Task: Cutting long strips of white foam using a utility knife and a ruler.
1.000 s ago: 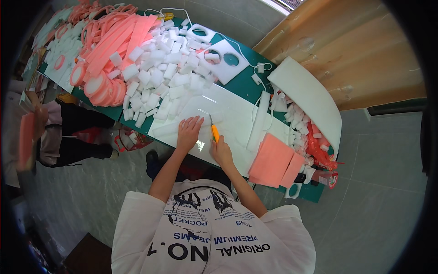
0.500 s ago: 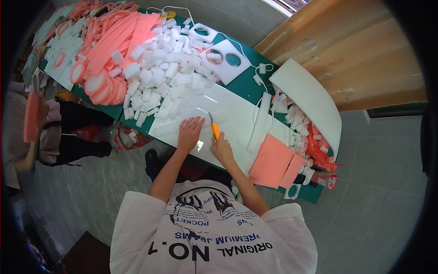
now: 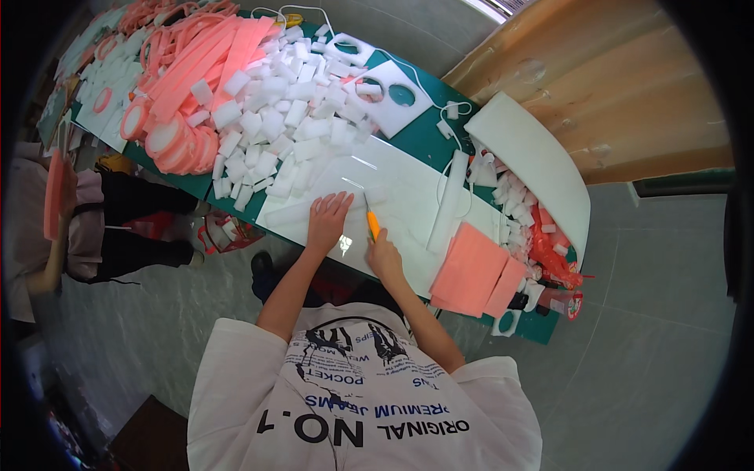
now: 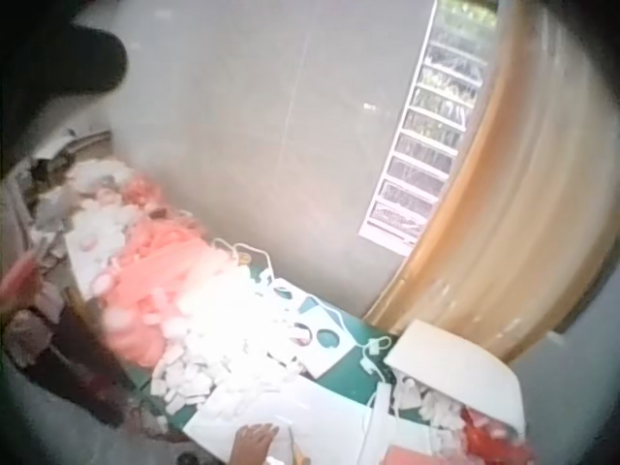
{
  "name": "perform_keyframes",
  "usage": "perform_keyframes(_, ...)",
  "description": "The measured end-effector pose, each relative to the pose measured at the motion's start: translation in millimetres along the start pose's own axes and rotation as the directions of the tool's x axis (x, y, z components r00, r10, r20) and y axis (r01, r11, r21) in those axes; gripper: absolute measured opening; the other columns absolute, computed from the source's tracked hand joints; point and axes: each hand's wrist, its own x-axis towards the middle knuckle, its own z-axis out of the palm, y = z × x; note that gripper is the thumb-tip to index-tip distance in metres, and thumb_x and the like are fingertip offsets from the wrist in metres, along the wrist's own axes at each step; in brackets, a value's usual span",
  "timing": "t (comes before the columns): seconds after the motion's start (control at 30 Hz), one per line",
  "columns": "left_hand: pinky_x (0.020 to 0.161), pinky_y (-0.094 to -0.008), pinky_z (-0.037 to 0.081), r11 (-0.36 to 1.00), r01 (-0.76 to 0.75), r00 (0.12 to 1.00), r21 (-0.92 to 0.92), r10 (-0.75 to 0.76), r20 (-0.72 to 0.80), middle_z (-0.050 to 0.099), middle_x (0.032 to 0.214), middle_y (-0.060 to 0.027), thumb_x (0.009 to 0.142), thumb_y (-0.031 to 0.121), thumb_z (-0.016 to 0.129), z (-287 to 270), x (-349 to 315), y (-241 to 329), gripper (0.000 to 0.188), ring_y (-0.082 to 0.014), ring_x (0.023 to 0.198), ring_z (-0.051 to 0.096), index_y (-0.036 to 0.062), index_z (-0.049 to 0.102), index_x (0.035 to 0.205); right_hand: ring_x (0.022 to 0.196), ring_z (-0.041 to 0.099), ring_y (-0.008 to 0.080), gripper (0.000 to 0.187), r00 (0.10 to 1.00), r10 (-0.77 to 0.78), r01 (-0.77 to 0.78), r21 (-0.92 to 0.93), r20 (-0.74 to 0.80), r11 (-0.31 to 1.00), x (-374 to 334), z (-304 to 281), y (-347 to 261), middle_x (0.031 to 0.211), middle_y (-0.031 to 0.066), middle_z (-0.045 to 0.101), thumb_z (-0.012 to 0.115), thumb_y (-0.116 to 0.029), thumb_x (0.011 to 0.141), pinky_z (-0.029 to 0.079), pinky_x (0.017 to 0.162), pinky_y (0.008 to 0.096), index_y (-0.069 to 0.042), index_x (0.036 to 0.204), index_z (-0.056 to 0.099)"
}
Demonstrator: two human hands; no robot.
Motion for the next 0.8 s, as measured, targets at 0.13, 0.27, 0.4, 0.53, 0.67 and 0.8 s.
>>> perform_keyframes(0.13, 0.091, -0.0384, 0.029, 1.000, 0.004, 0.999, 0.005, -0.004, -0.047, 0.050, 0.112, -0.0012, 0.073, 0.009, 0.048, 1, 1, -1, 0.043, -0.0176, 0.103, 0.044, 0.0149, 0.046, 0.116, 0.056, 0.053, 0.0423, 0.031, 0.997, -0.033, 0.034, 0.005, -0.073, 0.999, -9, 4, -3, 0.060, 0.0257, 0.053, 0.045, -0.023, 0.083, 0.042, 0.049, 0.0499, 0.003, 0.096, 0.034)
perform_keyframes(0.27, 0.091, -0.0382, 0.029, 1.000, -0.015, 0.997, -0.006, 0.015, -0.072, 0.050, 0.112, -0.0012, 0.073, 0.009, 0.048, 4, 0, -2, 0.043, -0.0173, 0.103, 0.044, 0.0151, 0.047, 0.116, 0.058, 0.055, 0.0394, 0.027, 1.000, 0.003, -0.001, -0.074, 0.024, 0.997, -12, -1, 1, 0.061, 0.0228, 0.055, 0.046, -0.020, 0.082, 0.044, 0.051, 0.0478, 0.002, 0.094, 0.035)
perform_keyframes(0.4, 0.091, -0.0382, 0.029, 1.000, -0.010, 0.999, -0.007, 0.010, -0.031, 0.049, 0.113, -0.0019, 0.073, 0.007, 0.048, 1, -7, 1, 0.043, -0.0178, 0.103, 0.045, 0.0147, 0.047, 0.115, 0.056, 0.054, 0.0417, 0.030, 0.998, -0.049, 0.046, -0.066, -0.033, 0.997, -15, 9, 2, 0.061, 0.0247, 0.054, 0.044, -0.023, 0.083, 0.043, 0.049, 0.0486, 0.002, 0.096, 0.035)
perform_keyframes(0.53, 0.091, -0.0363, 0.027, 1.000, -0.009, 1.000, -0.025, 0.008, -0.015, 0.048, 0.116, -0.0011, 0.073, 0.006, 0.045, 4, -5, -6, 0.044, -0.0173, 0.105, 0.044, 0.0153, 0.046, 0.117, 0.057, 0.054, 0.0413, 0.030, 1.000, -0.010, 0.012, -0.098, 0.021, 0.995, -15, 5, 5, 0.062, 0.0248, 0.054, 0.044, -0.023, 0.083, 0.043, 0.050, 0.0485, 0.003, 0.096, 0.035)
perform_keyframes(0.67, 0.089, -0.0358, 0.028, 1.000, 0.001, 1.000, -0.023, -0.001, 0.004, 0.048, 0.116, -0.0017, 0.073, 0.006, 0.045, 2, -5, -5, 0.044, -0.0171, 0.106, 0.044, 0.0153, 0.047, 0.117, 0.058, 0.054, 0.0423, 0.031, 0.998, -0.054, 0.051, -0.064, -0.039, 0.997, 0, 4, 2, 0.062, 0.0257, 0.053, 0.044, -0.024, 0.083, 0.043, 0.051, 0.0492, 0.002, 0.097, 0.034)
perform_keyframes(0.8, 0.086, -0.0351, 0.030, 0.993, -0.012, 1.000, -0.114, 0.015, 0.026, 0.049, 0.114, -0.0017, 0.074, 0.006, 0.046, 4, -8, -16, 0.044, -0.0173, 0.104, 0.045, 0.0164, 0.047, 0.116, 0.059, 0.053, 0.0447, 0.034, 0.999, -0.020, 0.022, 0.044, -0.047, 0.999, -10, 13, 8, 0.064, 0.0283, 0.052, 0.045, -0.025, 0.082, 0.042, 0.051, 0.0506, 0.002, 0.097, 0.033)
